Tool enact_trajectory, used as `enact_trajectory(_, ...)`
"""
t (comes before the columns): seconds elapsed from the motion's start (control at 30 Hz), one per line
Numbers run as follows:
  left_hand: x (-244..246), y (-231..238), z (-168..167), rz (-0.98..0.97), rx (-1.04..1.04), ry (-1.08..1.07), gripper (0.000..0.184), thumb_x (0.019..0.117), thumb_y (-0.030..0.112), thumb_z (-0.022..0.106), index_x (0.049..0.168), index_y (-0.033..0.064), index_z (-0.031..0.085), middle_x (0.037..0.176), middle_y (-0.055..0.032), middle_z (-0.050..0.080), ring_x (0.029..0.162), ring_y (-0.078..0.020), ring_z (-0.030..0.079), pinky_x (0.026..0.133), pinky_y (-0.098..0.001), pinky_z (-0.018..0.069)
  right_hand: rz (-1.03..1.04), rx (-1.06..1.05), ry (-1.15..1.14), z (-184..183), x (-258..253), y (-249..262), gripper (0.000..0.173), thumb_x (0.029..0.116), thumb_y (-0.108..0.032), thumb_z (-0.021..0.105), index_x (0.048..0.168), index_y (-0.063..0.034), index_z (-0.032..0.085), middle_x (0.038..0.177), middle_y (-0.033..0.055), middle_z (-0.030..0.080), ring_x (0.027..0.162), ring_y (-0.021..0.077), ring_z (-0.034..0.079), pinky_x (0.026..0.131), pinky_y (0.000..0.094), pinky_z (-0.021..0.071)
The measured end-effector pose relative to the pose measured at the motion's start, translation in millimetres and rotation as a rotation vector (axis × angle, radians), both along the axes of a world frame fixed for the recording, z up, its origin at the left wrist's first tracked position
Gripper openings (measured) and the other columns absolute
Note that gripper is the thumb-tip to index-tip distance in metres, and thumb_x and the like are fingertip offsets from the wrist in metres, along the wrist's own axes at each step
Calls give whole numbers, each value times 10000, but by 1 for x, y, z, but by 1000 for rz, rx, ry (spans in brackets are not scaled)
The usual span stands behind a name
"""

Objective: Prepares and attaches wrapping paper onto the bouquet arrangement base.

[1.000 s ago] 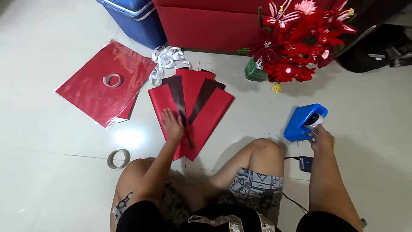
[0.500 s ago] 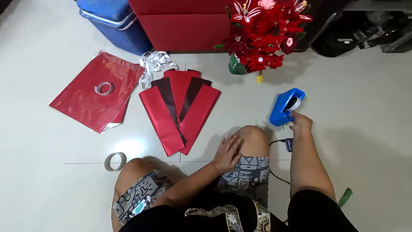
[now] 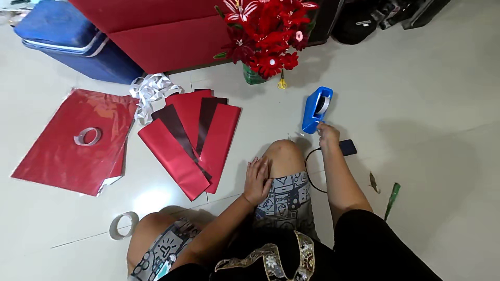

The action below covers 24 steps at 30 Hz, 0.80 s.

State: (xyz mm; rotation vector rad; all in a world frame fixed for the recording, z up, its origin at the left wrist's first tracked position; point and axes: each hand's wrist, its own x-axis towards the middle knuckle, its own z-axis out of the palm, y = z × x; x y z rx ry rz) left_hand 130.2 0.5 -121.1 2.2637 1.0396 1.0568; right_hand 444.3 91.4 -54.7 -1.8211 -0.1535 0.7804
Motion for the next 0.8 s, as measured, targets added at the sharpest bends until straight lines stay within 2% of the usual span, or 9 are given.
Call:
enact_trajectory(0.07,0,-1,0,-8,-4,3,608,1055,451,369,1443,10,523,1439,-289,551,1385,-470,489,1140,-659,345,-2,-11,-35,-13,-3,-1,236,993,-88,648,1169,69,632,1119,158,635,922,184,558,818,369,459)
enact_trajectory(0.13,0,-1,-2,-8,-1,-1,619,1060,469,358,1428,4,536,1425,-296,560,1376,-469,499,1137,-659,348,24,9,-77,-22,-2,-3,223,985,-59,648,1144,97,648,1166,205,657,1005,223,597,890,401,481)
enact_trajectory(0.27,-1,-1,-4,17,23,-11,646,1072,518,290,1441,40,522,1428,-274,560,1384,-427,500,1162,-621,334,146,-21,-273,-36,4,-7,222,1027,-85,604,1108,116,652,1062,230,670,961,251,640,914,416,511)
enact_trajectory(0.4,-3,-1,-4,25,45,-35,650,1076,532,261,1438,57,518,1419,-256,569,1385,-401,503,1172,-604,325,281,-331,-408,-33,6,-10,292,1032,-174,602,1161,75,684,1165,276,679,1119,391,644,988,577,479)
enact_trajectory(0.47,-4,-3,-3,23,40,-53,646,1076,530,260,1436,58,517,1415,-252,572,1385,-399,504,1171,-610,323,322,-438,-399,-42,8,-27,348,1042,-217,576,1208,74,673,1211,283,673,1173,411,639,1024,593,475)
enact_trajectory(0.53,-3,0,3,30,0,-96,632,1078,508,291,1423,24,504,1413,-269,561,1393,-407,489,1181,-595,318,273,-316,-409,-41,2,-34,309,1045,-178,564,1163,84,679,1131,253,689,1076,352,657,976,521,501)
enact_trajectory(0.6,-3,0,14,46,-107,-181,605,1041,387,452,1389,-104,511,1396,-352,543,1375,-479,485,1178,-589,341,244,-96,-333,-25,-17,-38,264,1050,-111,539,1132,110,655,1068,217,678,973,251,633,906,415,505)
enact_trajectory(0.67,0,13,32,66,-184,-241,577,965,232,587,1379,-159,492,1411,-385,512,1366,-498,485,1165,-562,381,270,84,-120,11,-45,-35,236,1057,-98,523,1187,74,620,1076,152,669,945,167,617,836,338,503)
enact_trajectory(0.8,1,53,69,96,-23,-310,384,903,108,684,1250,-57,666,1345,-356,566,1300,-464,549,1104,-544,455,502,331,188,82,-106,-38,213,1071,-77,435,1132,-27,632,943,29,715,847,101,666,763,275,547)
